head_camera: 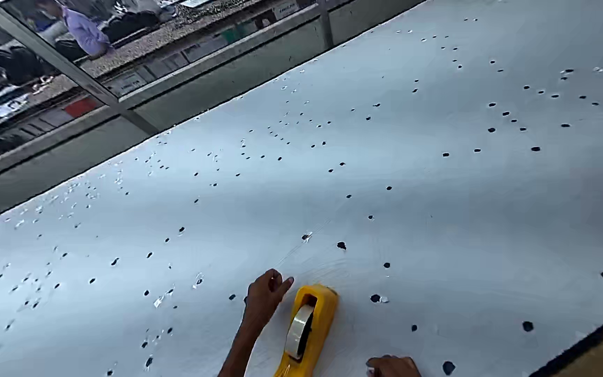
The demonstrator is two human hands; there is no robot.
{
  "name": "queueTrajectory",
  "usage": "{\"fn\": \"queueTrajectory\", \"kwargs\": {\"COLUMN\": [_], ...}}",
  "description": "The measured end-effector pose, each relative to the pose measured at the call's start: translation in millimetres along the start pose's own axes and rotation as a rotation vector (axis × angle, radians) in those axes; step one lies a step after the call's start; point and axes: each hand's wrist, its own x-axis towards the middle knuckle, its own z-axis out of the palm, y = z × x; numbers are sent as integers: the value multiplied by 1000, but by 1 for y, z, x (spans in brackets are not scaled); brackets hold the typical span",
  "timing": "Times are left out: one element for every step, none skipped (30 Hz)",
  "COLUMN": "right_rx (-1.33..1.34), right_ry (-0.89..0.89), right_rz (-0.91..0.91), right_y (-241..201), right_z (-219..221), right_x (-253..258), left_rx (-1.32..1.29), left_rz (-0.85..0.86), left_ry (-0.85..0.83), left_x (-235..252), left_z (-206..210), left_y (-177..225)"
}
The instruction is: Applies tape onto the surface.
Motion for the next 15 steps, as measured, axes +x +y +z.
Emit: {"fn": "queueTrajectory", "kwargs": {"right_rx": [24, 58, 92, 118, 127, 123, 105, 81, 56, 29, -2, -38, -83, -121, -143], "right_ry": [-6, -17, -32, -41, -44, -46, -50, -52, -51, -40, -10, 27, 67, 97, 105], "right_rz": [-9, -27, -47, -70, -92, -106, -113, -113, -112, -114, -129, -146, -165, -177, -177], "right_y": [-8, -18, -30, -43, -56, -70, -82, -93, -101, -106, -109, -111, -112, -112, -113], "right_z": [2, 5, 8, 13, 19, 27, 36, 44, 52, 60, 69, 74, 77, 77, 77], "right_x": [1, 4, 7, 11, 14, 16, 19, 22, 24, 25, 26, 27, 28, 29, 29], "left_rx": [-93, -188, -284, -365, -417, -447, -463, -476, -486, -490, -493, -515, -546, -571, -578], "left_rz": [10, 12, 15, 21, 23, 15, 17, 47, 83, 118, 137, 141, 129, 115, 96], "left_ry": [22, 34, 30, 17, -9, -53, -90, -110, -110, -93, -63, -21, 21, 69, 105], "left_x": [-31, -60, -88, -112, -134, -152, -165, -172, -176, -177, -178, -179, -181, -185, -191], "left_z": [-3, -5, -5, -4, -2, -1, 1, 5, 9, 13, 15, 16, 14, 12, 8], "left_y": [-8, -13, -18, -21, -25, -27, -29, -31, -33, -34, -34, -32, -28, -24, -20]}}
